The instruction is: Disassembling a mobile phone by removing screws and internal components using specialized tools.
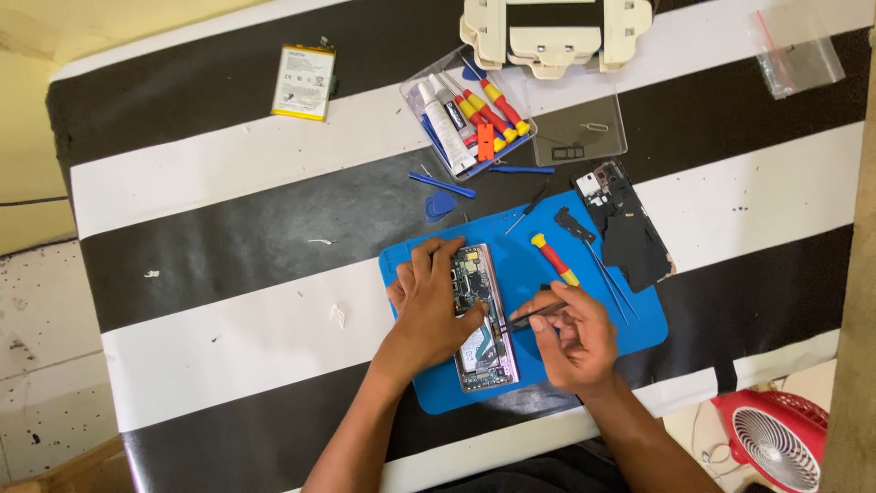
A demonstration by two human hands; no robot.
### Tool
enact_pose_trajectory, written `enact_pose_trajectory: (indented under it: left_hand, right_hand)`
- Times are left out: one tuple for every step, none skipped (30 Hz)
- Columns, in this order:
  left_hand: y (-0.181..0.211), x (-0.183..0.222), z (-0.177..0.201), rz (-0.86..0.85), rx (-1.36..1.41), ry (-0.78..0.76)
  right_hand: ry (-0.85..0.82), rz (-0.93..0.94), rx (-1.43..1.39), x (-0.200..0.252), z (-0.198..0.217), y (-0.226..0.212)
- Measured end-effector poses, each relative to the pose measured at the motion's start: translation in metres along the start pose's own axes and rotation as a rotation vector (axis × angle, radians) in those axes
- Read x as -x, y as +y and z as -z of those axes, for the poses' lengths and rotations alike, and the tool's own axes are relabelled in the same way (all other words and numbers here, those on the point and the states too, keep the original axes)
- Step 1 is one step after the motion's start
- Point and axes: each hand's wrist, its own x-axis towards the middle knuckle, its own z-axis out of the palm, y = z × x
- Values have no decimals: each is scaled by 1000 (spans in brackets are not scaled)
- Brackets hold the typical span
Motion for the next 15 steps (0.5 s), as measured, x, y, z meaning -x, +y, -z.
enact_pose_trajectory:
  left_hand:
    - [1, 0, 1, -1, 0, 6]
    - [1, 0, 2, 1, -12, 3]
    - [2, 0, 2, 3, -23, 0]
    - [2, 0, 2, 2, -23, 2]
    - [1, 0, 2, -6, -19, 10]
    - [1, 1, 1, -12, -17, 15]
    - [2, 1, 2, -13, -17, 14]
    - [4, 2, 2, -7, -20, 11]
    - [5, 2, 3, -1, -23, 9]
    - [6, 3, 3, -2, -24, 8]
    - [7, 4, 4, -16, -19, 0]
    - [7, 5, 4, -30, -14, -9]
    - [8, 5, 4, -31, -15, -10]
    - [9, 5, 5, -28, -27, -18]
    - [10, 5, 5, -25, -40, -27]
  right_hand:
    - [-2, 5, -2, -3, 1, 0]
    - [18, -3, 3, -4, 2, 0]
    - [37, -12, 7, -5, 3, -1]
    - [37, -9, 8, -3, 2, 1]
    - [31, -13, 1, -2, 2, 3]
    - [27, -19, -6, 1, 1, 5]
    - [29, -19, -5, 1, 1, 3]
    - [16, -26, 19, 0, 1, 1]
    - [2, -33, 43, -1, 0, 0]
    - [3, -33, 43, -1, 0, 0]
    - [-12, -32, 45, -1, -1, -1]
    - [-27, -32, 47, -1, -1, -1]
    - [-27, -32, 47, -2, 0, -1]
    - [-40, -31, 65, -3, 0, -1]
    - [-54, -30, 82, -4, 1, -1]
